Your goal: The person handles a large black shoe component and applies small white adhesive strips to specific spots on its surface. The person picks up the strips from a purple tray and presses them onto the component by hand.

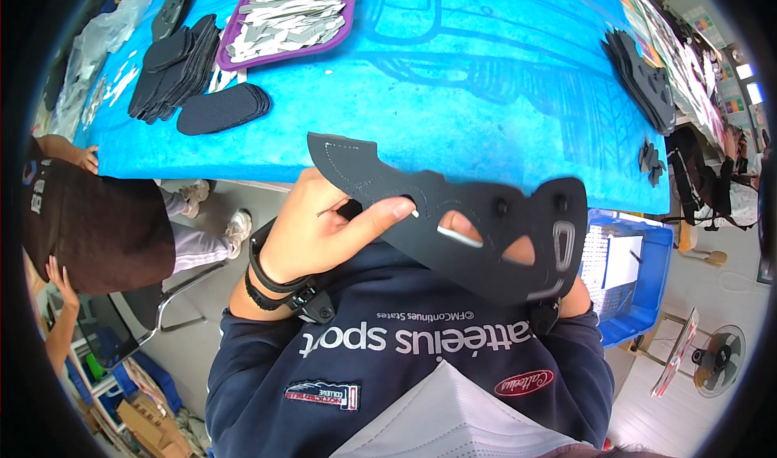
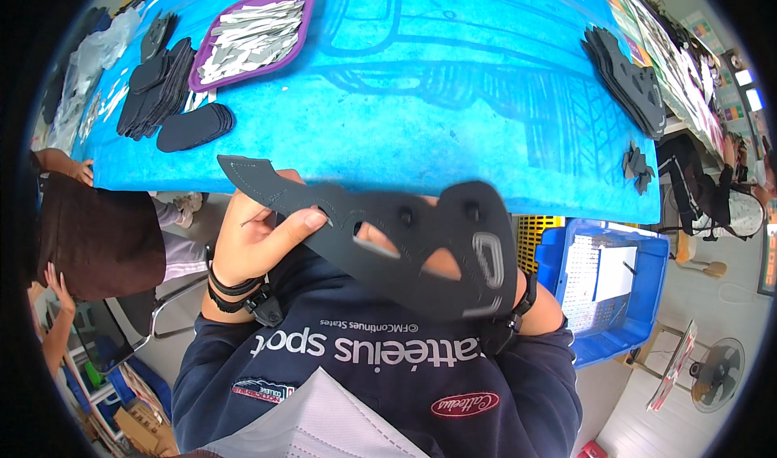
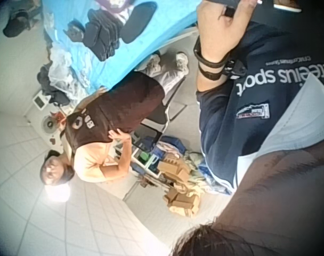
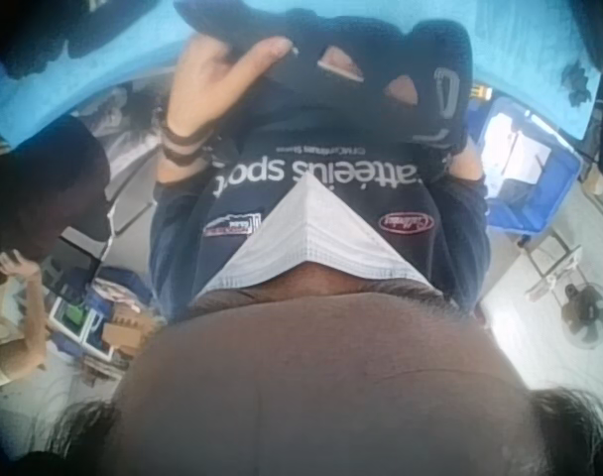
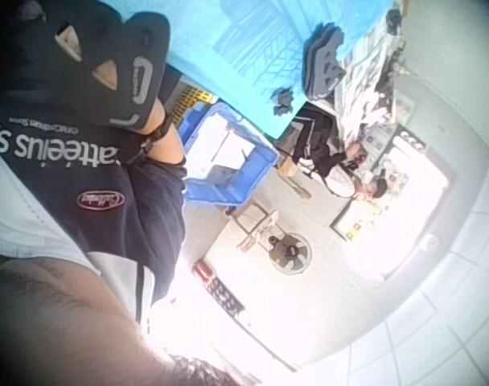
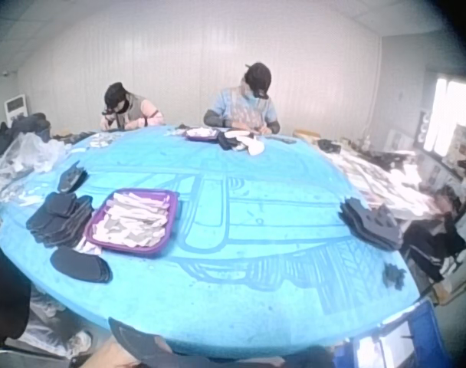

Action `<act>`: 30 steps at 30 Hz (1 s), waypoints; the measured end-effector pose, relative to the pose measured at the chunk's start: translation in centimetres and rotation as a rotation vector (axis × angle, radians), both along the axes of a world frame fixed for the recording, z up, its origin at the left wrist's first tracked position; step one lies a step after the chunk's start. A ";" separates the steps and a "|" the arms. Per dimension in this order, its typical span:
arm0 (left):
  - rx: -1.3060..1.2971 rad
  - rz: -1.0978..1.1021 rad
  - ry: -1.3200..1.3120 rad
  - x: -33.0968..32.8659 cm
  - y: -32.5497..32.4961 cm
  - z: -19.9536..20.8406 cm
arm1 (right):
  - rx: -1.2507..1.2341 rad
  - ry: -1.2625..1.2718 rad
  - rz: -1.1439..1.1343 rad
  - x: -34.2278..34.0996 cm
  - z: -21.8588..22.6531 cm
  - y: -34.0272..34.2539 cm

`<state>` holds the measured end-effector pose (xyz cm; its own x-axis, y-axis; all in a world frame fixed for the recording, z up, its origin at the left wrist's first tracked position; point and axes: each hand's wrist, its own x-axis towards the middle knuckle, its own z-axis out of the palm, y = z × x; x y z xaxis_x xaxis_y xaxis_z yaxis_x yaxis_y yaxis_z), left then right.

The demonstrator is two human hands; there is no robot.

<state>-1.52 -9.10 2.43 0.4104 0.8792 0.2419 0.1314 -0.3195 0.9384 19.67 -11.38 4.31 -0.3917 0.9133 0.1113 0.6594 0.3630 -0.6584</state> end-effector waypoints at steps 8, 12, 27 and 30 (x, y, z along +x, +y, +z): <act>-0.150 0.147 -0.386 0.8 0.3 -1.6 | -0.685 1.506 0.216 0.2 -5.6 0.5; -0.152 0.100 -0.336 1.4 0.2 -2.1 | -0.734 1.464 0.156 -0.5 -6.3 0.2; -0.109 0.087 -0.270 2.1 -0.3 -2.3 | -0.437 1.480 -0.065 -1.0 -7.3 0.2; -0.090 0.097 -0.292 2.2 -0.4 -2.5 | -0.408 1.566 -0.096 -0.9 -7.4 0.4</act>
